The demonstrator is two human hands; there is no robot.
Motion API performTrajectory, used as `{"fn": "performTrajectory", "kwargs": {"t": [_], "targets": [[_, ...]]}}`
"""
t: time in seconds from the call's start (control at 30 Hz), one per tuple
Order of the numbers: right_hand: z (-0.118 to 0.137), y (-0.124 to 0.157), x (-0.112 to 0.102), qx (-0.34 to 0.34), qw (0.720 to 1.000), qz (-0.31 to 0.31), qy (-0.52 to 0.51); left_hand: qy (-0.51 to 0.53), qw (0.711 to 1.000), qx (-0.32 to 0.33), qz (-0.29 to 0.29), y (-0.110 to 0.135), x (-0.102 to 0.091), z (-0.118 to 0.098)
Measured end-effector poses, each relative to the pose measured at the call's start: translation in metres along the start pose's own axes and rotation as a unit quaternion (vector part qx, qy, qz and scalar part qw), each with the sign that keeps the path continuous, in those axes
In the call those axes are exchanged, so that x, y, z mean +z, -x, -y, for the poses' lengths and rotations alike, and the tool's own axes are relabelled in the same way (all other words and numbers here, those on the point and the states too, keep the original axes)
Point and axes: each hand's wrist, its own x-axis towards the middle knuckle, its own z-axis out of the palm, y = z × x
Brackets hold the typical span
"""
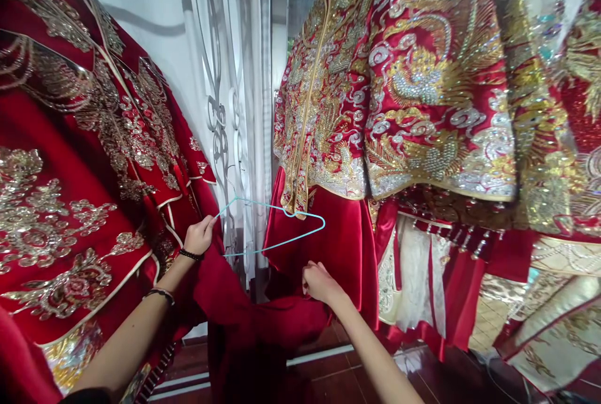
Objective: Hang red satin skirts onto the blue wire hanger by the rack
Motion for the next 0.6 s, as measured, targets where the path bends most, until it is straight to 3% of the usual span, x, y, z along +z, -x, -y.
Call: {"fn": "performTrajectory", "kwargs": {"t": [0.13, 0.27, 0.33, 0.43, 0.6], "targets": [[-0.002, -0.006, 0.022, -0.021, 0.996, 0.045, -0.072, 0.004, 1.0, -0.01, 0.009, 0.001, -0.002, -0.004], [-0.001, -0.012, 0.027, 0.055, 0.987, -0.036, -0.148, 0.011, 1.0, -0.006, 0.017, 0.002, -0.005, -0.005], [0.0, -0.015, 0.023, 0.116, 0.986, -0.064, -0.104, 0.01, 1.0, -0.001, 0.019, 0.002, -0.007, -0.005], [0.001, -0.017, 0.014, 0.184, 0.981, -0.058, -0.033, 0.0, 1.0, 0.001, 0.024, 0.002, -0.009, -0.003], [0.001, -0.02, 0.005, 0.211, 0.977, 0.001, -0.04, 0.002, 1.0, 0.001, 0.02, 0.002, -0.008, -0.004]]}}
